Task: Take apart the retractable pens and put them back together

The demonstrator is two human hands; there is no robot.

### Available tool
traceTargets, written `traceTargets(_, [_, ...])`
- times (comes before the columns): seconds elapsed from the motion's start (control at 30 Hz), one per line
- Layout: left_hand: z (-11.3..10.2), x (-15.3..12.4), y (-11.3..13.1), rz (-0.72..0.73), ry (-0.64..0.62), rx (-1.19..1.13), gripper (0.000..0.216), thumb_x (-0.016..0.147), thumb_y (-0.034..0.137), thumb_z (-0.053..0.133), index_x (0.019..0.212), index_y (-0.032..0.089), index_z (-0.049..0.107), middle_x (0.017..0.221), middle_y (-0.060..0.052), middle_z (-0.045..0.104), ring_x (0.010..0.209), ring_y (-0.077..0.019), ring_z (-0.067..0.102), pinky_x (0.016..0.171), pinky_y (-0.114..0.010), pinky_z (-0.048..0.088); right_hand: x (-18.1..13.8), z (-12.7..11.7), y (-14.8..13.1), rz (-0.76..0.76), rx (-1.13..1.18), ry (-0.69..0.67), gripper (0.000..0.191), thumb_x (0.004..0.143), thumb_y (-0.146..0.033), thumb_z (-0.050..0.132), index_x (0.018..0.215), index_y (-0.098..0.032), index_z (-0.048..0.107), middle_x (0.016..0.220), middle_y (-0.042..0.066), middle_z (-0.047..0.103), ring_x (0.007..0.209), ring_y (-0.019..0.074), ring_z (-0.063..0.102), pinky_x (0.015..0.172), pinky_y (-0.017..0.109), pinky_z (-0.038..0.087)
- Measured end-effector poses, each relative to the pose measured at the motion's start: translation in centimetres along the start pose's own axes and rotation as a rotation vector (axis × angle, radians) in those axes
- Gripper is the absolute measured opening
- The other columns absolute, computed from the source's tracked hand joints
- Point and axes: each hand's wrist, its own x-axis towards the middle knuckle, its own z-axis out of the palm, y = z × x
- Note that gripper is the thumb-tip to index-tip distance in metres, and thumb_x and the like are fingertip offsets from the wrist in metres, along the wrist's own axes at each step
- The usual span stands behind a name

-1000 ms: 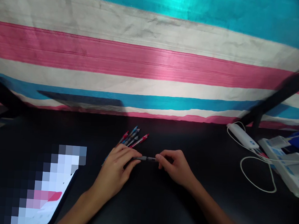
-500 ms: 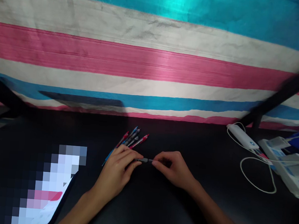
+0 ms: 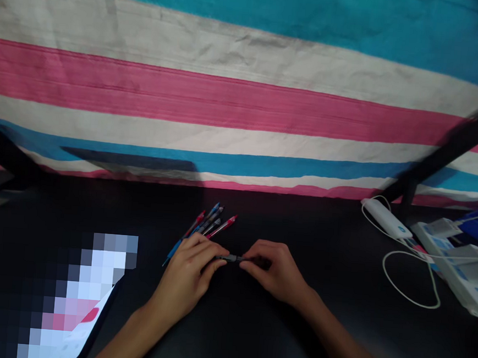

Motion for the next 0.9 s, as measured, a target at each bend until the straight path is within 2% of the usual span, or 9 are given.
traceTargets(0.07, [0.0,0.0,0.0,0.006,-0.002,-0.001,0.012,0.088,0.019,0.057,0.095,0.022,0.066,0.09,-0.004,0.068,0.088,-0.0203,0.055,0.078,-0.038,0.049,0.0,0.0,0.1,0.007,-0.014,-0.02,0.02,0.088,-0.03,0.057,0.074,-0.018,0.067,0.067,0.001,0.061,0.061,0.0124,0.054,0.06,0.025,0.041])
traceTargets(0.13, [-0.1,0.0,0.1,0.002,0.003,-0.005,0.012,0.087,0.019,0.058,0.095,0.022,0.066,0.089,-0.004,0.068,0.087,-0.0203,0.055,0.077,-0.037,0.049,0.0,0.0,0.2,0.015,-0.001,-0.004,0.013,0.083,-0.031,0.063,0.084,-0.019,0.067,0.069,0.001,0.061,0.062,0.0128,0.055,0.06,0.025,0.041])
traceTargets(0.23, [-0.1,0.0,0.2,-0.011,0.025,-0.019,0.012,0.087,0.018,0.058,0.095,0.021,0.066,0.088,-0.004,0.068,0.085,-0.0199,0.056,0.075,-0.035,0.051,-0.1,0.0,0.2,0.0,0.023,0.011,0.015,0.078,-0.028,0.07,0.089,-0.019,0.066,0.075,0.001,0.064,0.066,0.0137,0.057,0.061,0.024,0.043])
traceTargets(0.3, [0.0,0.0,0.4,-0.004,0.046,-0.036,0.012,0.086,0.016,0.058,0.094,0.02,0.066,0.086,-0.005,0.068,0.085,-0.0196,0.056,0.074,-0.034,0.051,-0.1,0.0,0.0,-0.027,0.006,-0.023,0.008,0.082,-0.026,0.064,0.085,-0.019,0.067,0.075,0.002,0.066,0.066,0.014,0.059,0.063,0.025,0.043])
traceTargets(0.5, [0.2,-0.3,0.2,0.066,0.036,-0.053,0.013,0.088,0.014,0.055,0.094,0.019,0.066,0.085,-0.005,0.067,0.084,-0.0183,0.057,0.075,-0.032,0.051,-0.3,0.0,0.0,-0.131,-0.112,-0.137,0.02,0.091,-0.027,0.053,0.094,-0.018,0.07,0.072,0.004,0.066,0.062,0.0143,0.057,0.061,0.026,0.041])
traceTargets(0.63, [-0.7,0.1,-0.3,-0.057,-0.067,-0.06,0.015,0.089,0.024,0.056,0.102,0.021,0.063,0.096,-0.004,0.066,0.093,-0.0189,0.059,0.084,-0.033,0.049,-0.3,-0.3,0.8,-0.214,-0.305,-0.031,0.023,0.092,-0.032,0.052,0.103,-0.02,0.07,0.08,0.006,0.067,0.07,0.0161,0.057,0.066,0.028,0.043])
traceTargets(0.7, [-1.2,0.4,-0.3,-0.122,-0.118,-0.092,0.017,0.091,0.028,0.053,0.104,0.022,0.062,0.096,-0.003,0.066,0.09,-0.0172,0.061,0.082,-0.031,0.048,-0.4,-0.6,1.1,-0.27,-0.445,0.028,0.024,0.093,-0.031,0.052,0.106,-0.023,0.069,0.08,0.006,0.067,0.069,0.0161,0.055,0.066,0.029,0.041])
traceTargets(0.8, [-1.5,0.6,-0.1,-0.175,-0.182,-0.142,0.022,0.095,0.029,0.045,0.089,0.021,0.064,0.077,0.001,0.064,0.073,-0.0136,0.061,0.069,-0.025,0.047,-0.6,-1.1,1.1,-0.338,-0.596,0.066,0.024,0.093,-0.029,0.051,0.11,-0.025,0.068,0.075,0.004,0.066,0.064,0.0155,0.05,0.062,0.029,0.037])
traceTargets(0.9, [-1.4,0.4,0.2,-0.218,-0.17,-0.154,0.025,0.095,0.029,0.045,0.082,0.02,0.065,0.066,0.002,0.06,0.063,-0.0124,0.058,0.062,-0.024,0.044,-0.8,-1.0,0.7,-0.386,-0.671,0.051,0.024,0.094,-0.03,0.05,0.111,-0.025,0.066,0.072,0.002,0.065,0.062,0.0151,0.05,0.06,0.03,0.033])
